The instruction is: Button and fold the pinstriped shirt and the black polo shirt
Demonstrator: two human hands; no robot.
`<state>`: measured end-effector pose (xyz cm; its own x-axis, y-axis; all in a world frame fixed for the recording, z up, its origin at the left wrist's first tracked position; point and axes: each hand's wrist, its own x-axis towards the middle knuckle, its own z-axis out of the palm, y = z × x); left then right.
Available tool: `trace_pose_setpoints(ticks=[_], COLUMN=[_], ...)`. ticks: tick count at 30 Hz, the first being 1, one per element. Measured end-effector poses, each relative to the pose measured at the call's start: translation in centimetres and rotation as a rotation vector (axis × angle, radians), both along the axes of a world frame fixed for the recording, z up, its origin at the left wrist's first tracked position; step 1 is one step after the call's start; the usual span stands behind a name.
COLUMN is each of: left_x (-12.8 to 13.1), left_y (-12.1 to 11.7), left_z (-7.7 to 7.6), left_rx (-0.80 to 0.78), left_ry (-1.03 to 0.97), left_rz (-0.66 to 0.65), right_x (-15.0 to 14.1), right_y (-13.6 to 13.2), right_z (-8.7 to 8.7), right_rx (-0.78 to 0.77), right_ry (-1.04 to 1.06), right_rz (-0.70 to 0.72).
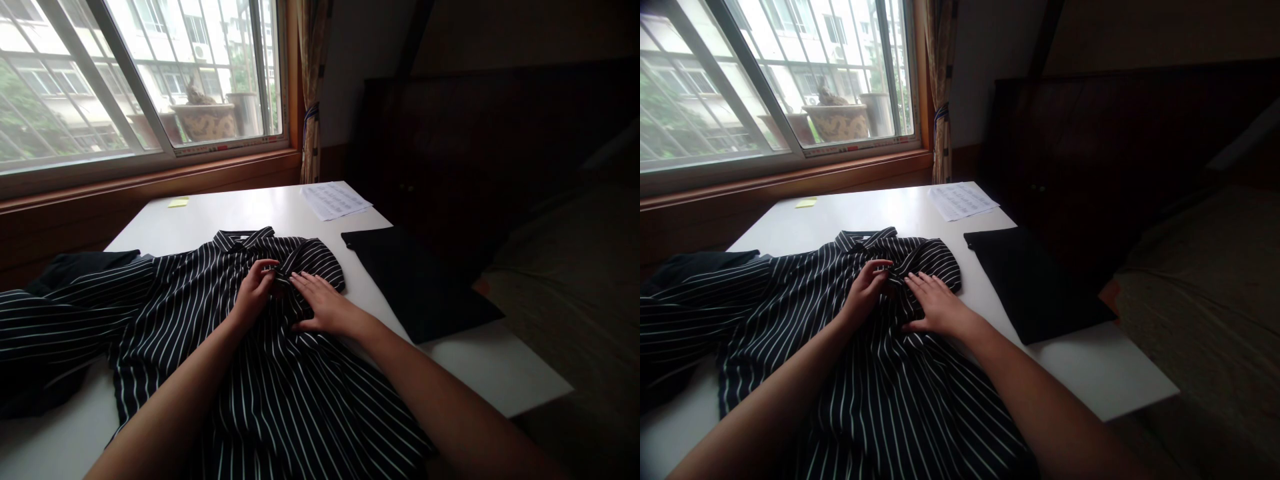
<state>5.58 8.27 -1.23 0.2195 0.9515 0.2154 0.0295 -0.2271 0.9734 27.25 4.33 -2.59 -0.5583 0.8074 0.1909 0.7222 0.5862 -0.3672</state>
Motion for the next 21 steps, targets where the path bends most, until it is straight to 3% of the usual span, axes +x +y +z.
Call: trace_pose_setpoints(ticks=[8, 15, 18, 21], left_x=[0.1, 0.1, 0.1, 0.2], left_y=[-0.3, -0.4, -0.5, -0.5], left_z=[0.2, 0.3, 0.4, 0.4], left_rx=[0.003, 0.006, 0.0, 0.012], left_ry=[-0.062, -0.094, -0.141, -0.153], left_rz=[-0.1, -0.154, -0.165, -0.165], right_x=[-0.1, 0.2, 0.7, 1.9], right_y=[0.5, 0.7, 0.8, 1.5], right_z=[-0.5, 0.8, 1.2, 1.3], right_rx=[0.069, 0.14, 0.211, 0.238], right_ry=[0.075, 0.256, 0.381, 0.597], right_rz=[-0.064, -0.11, -0.204, -0.393])
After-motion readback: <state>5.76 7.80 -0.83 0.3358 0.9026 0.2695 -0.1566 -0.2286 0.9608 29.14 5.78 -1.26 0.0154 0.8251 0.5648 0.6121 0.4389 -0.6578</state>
